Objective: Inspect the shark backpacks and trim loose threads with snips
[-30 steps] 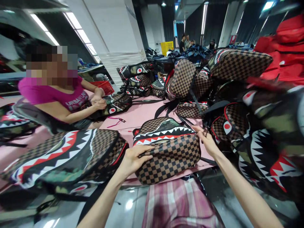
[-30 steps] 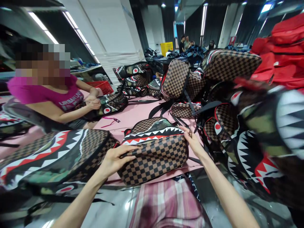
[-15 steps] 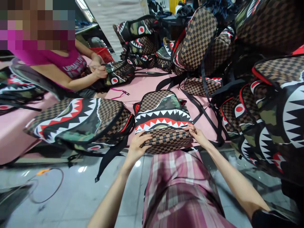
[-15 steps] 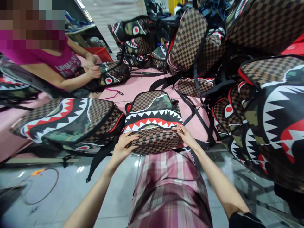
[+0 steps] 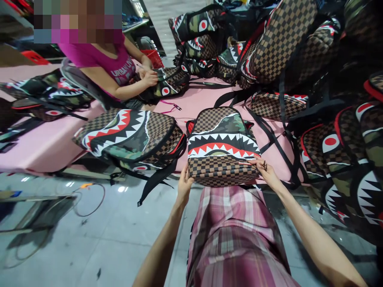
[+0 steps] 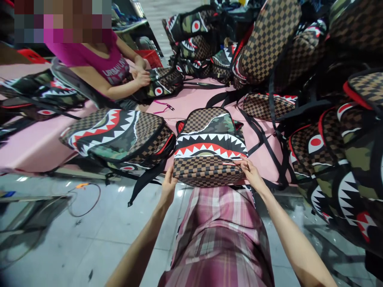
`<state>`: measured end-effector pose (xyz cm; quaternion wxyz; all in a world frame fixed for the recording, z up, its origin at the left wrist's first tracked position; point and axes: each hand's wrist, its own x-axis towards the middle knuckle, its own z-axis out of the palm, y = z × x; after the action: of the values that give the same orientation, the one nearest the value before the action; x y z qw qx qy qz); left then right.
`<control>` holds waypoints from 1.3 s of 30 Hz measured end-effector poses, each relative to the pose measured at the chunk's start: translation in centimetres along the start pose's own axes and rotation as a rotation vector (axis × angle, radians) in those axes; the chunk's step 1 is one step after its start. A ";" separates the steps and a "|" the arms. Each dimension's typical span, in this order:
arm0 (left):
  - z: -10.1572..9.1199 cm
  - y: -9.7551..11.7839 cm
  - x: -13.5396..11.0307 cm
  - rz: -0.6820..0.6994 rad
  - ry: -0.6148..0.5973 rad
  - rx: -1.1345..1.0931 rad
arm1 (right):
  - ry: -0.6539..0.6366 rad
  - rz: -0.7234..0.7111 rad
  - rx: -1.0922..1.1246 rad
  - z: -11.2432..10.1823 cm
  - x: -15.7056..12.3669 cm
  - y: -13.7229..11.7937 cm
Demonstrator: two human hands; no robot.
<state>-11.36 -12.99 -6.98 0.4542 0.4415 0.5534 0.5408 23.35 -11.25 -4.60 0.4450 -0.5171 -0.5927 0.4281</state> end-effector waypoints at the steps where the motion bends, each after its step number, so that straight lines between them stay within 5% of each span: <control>1: 0.0 -0.1 -0.1 -0.019 0.017 -0.021 | 0.001 -0.001 -0.006 0.0 -0.1 0.0; 12: -0.3 -0.6 -1.0 -0.016 -0.077 -0.128 | 0.162 -0.108 -0.028 0.8 -1.7 2.2; 17: -0.7 -1.9 -0.8 -0.021 -0.015 -0.122 | 0.196 -0.065 -0.017 1.2 -2.1 1.9; 21: -0.4 -4.2 -0.1 -0.266 0.111 -0.151 | 0.188 -0.062 -0.030 1.4 -2.1 2.0; 26: 1.6 -5.7 -0.1 -0.457 -0.043 -0.281 | 0.207 -0.047 -0.018 1.8 -2.3 2.1; 30: 2.7 -1.8 0.3 -0.545 -0.129 -0.409 | 0.342 -0.038 0.061 1.0 -0.9 1.3; 34: 3.9 6.1 1.5 -0.569 -0.232 -0.407 | 0.734 0.005 0.168 -2.4 2.8 -0.3; 39: 7.4 15.5 2.5 -0.458 -0.420 -0.375 | 0.884 -0.038 0.182 -8.1 7.1 -2.8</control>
<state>-4.59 -8.73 8.39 0.7405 0.3166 0.4237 0.4146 30.04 -4.11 0.57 0.7070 -0.5980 -0.3149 0.2081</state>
